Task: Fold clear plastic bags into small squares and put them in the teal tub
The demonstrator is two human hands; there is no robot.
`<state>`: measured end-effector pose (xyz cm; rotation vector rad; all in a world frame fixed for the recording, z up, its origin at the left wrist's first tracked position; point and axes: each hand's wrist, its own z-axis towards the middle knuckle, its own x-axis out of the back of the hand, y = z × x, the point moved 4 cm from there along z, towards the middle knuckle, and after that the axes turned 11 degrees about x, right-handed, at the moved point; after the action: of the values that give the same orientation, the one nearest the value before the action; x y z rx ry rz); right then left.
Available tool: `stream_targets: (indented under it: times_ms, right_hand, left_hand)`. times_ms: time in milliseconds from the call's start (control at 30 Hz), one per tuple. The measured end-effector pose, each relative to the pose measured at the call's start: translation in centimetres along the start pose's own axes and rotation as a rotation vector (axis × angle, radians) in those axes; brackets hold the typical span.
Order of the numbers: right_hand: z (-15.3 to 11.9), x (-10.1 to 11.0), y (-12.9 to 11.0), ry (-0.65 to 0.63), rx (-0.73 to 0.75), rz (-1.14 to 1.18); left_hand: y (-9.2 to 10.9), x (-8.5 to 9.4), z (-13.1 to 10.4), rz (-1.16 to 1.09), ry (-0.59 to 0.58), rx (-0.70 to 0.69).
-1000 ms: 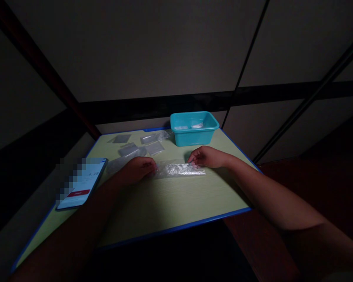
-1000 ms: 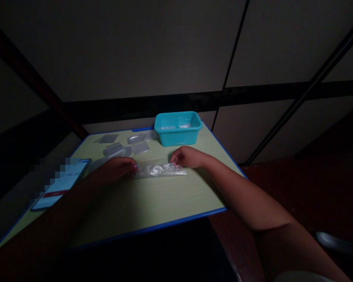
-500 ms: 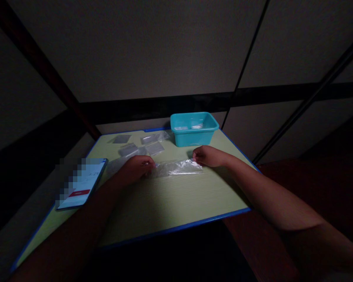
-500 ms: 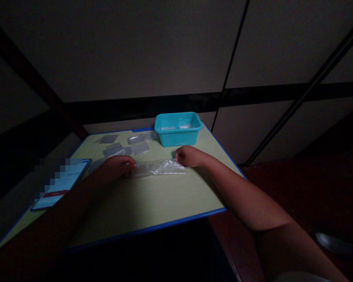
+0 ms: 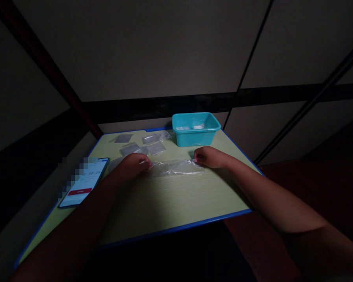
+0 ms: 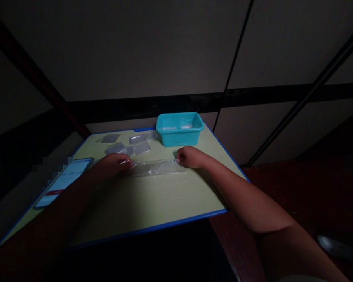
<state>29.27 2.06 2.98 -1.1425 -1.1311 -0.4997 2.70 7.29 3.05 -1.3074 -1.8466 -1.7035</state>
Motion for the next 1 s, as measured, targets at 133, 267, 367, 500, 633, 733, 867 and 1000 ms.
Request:
stream_targets:
  times_ms: [133,267,367,500,633,733,867,1000]
  right_hand:
    - [0.0,0.1,0.0,0.018,-0.02,-0.051]
    - [0.1,0.0,0.1,0.036,-0.041,-0.096]
    - [0.1,-0.1,0.2,0.041,-0.056,-0.134]
    - [0.0,0.0,0.1,0.048,-0.086,-0.189]
    - [-0.1,0.1,-0.1,0.042,-0.107,-0.224]
    - [-0.1,0.1,-0.1,0.039,-0.111,-0.243]
    - [0.0,0.0,0.1,0.048,-0.126,-0.271]
    - [0.1,-0.1,0.4,0.057,-0.152,-0.299]
  left_hand:
    - [0.1,0.1,0.2,0.06,0.042,-0.017]
    - [-0.4,0.1,0.6,0.079,0.079,-0.021]
    - [-0.6,0.0,0.9,0.096,0.119,-0.048]
    - [-0.6,-0.1,1.1,0.141,0.169,-0.106]
    - [-0.7,-0.1,1.1,0.145,0.228,-0.134]
    - [-0.6,-0.2,1.1,0.174,0.267,-0.128]
    - [-0.4,-0.5,0.9,0.218,0.303,-0.144]
    - [-0.3,-0.9,0.8,0.219,0.316,-0.128]
